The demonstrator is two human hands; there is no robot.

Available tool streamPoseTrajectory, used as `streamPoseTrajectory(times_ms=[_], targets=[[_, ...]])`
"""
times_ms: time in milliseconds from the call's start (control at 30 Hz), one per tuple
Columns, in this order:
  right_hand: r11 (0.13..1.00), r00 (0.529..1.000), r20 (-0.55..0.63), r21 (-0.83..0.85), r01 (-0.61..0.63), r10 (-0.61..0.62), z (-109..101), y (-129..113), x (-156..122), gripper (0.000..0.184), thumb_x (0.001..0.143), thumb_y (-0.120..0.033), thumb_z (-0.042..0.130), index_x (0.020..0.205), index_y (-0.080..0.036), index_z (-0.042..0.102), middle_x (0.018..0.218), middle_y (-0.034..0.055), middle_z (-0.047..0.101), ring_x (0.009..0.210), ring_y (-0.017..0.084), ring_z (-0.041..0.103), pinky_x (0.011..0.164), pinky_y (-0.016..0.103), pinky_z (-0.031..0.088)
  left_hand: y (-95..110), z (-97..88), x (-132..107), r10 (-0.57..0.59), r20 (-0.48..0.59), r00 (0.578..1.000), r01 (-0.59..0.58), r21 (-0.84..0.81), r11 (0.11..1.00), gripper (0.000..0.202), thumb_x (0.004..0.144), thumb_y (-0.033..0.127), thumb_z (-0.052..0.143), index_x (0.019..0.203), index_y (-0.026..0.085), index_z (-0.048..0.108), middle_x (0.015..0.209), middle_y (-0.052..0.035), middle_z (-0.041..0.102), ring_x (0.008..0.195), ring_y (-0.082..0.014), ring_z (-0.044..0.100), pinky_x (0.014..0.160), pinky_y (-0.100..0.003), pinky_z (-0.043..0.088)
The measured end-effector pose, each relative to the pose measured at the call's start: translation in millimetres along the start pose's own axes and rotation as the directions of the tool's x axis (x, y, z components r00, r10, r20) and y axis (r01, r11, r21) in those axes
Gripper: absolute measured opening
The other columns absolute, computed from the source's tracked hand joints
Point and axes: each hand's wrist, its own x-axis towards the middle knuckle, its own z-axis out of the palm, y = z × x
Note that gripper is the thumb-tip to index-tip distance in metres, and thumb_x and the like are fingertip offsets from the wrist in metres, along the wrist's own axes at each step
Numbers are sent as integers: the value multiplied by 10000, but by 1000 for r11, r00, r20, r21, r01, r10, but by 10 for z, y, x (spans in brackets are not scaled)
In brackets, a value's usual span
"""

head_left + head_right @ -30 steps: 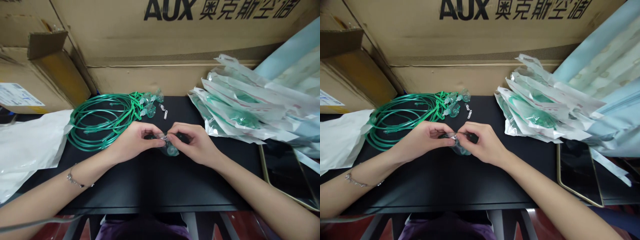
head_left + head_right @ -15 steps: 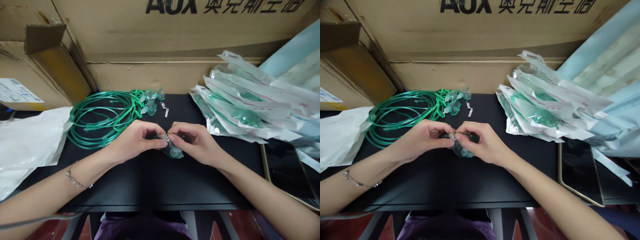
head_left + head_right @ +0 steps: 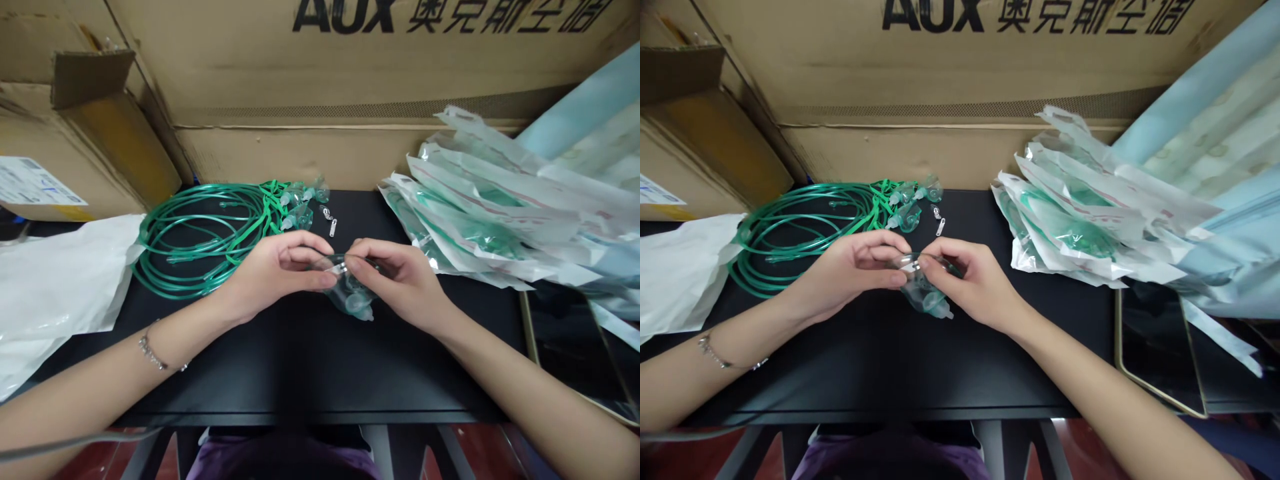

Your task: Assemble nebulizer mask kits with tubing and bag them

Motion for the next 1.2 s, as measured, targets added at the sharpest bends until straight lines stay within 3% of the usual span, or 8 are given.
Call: streamPoseTrajectory(times_ms=[167,300,500,767,1200], targets=[[995,999,-31,93,-31,34,0,-19,1,194,801,-284,573,660,-151,572,607,-13,508,549,86,439,510,224,365,7,-50,19,166,-90,982,-157,98,983,179,613,136,725,741,150,601,672,25,667,601,-95,627,581,-200,527],[997,999,-22,69,-29,31,7,-9,-1,167,787,-268,593,672,-147,601,604,-9,537,559,90,467,522,227,382,22,-22,-16,123,-133,983,-104,145,984,141,623,199,728,697,141,623,649,17,651,597,-107,622,530,-205,533],[996,999,-27,75,-44,46,37,12,-9,172,776,-276,608,667,-145,627,595,-4,572,552,98,510,529,236,418,83,16,-49,71,-175,982,-41,171,984,159,609,159,722,689,135,588,580,36,614,520,-93,595,502,-206,515],[998,997,-53,41,-49,51,95,-42,-43,191,780,-264,606,639,-143,653,597,6,602,569,110,545,558,242,438,83,39,-79,111,-161,981,-79,190,979,336,610,128,698,630,182,367,583,52,588,531,-90,579,448,-183,485],[999,999,-27,-28,-36,35,108,-17,-55,98,770,-214,594,718,-142,634,668,21,603,615,120,529,613,268,441,85,48,-75,235,-180,955,-156,370,916,391,611,127,676,584,192,291,591,45,563,564,-90,580,479,-179,459]])
